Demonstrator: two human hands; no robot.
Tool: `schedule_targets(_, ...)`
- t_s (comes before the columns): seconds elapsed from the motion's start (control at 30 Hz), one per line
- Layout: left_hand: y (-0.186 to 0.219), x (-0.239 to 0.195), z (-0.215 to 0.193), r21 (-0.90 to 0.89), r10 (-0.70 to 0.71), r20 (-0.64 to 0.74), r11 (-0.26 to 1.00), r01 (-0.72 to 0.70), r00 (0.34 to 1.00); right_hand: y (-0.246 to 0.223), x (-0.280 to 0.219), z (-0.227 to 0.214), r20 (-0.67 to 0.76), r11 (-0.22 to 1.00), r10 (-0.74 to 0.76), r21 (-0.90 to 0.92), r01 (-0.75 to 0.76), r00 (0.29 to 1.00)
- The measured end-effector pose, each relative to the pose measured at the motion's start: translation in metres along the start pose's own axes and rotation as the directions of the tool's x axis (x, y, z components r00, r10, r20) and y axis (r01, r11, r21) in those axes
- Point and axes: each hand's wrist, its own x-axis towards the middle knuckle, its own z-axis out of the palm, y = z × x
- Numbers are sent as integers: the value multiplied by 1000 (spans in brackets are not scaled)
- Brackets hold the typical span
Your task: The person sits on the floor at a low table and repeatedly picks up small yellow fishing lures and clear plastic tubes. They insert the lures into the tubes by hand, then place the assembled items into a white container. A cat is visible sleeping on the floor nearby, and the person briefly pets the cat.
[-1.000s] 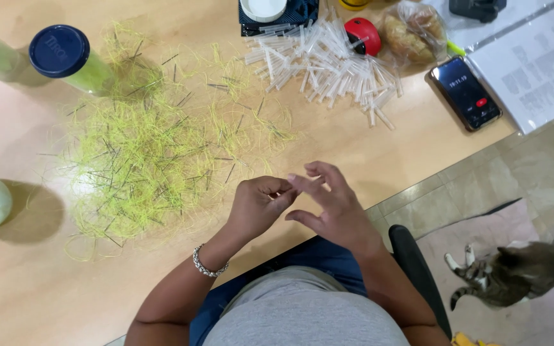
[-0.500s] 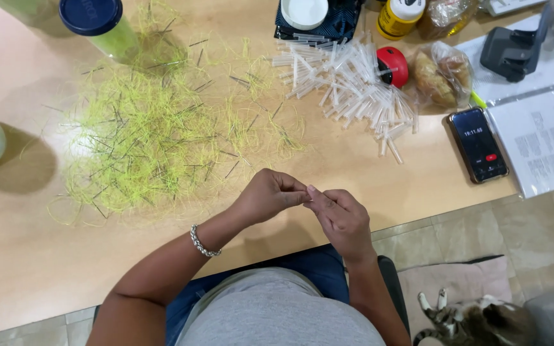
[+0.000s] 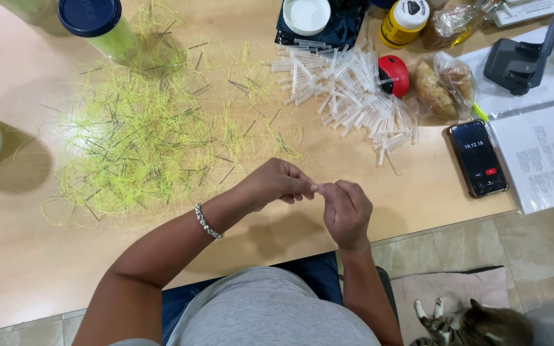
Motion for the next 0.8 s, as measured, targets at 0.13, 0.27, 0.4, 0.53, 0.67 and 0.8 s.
schedule_targets(0.13, 29, 23, -15, 44, 63, -46, 997, -60, 997, 35, 21, 21, -34, 991, -55, -126, 50, 998)
schedule_targets(0.27, 54, 80, -59, 385, 349, -236, 891, -242, 907, 65, 44, 47, -118, 991, 126, 70, -118, 985)
schedule_targets(0.4, 64, 156, -98, 751, 557, -411, 655, -78, 721, 94, 27, 77, -108, 954, 274, 156, -256, 955)
schedule_targets(0.53, 55, 206, -112, 824, 566, -430, 565, 49, 703, 106, 23, 80, -80, 946, 303, 145, -290, 950)
schedule_targets(0.67, 53, 219, -117, 849, 465, -444, 490, 195, 766, 107, 24, 83, -65, 936, 332, 143, -321, 941)
schedule_targets(0.8, 57, 213, -115, 802, 406, -461, 571, 175, 789, 105, 26, 83, -44, 924, 361, 156, -350, 932)
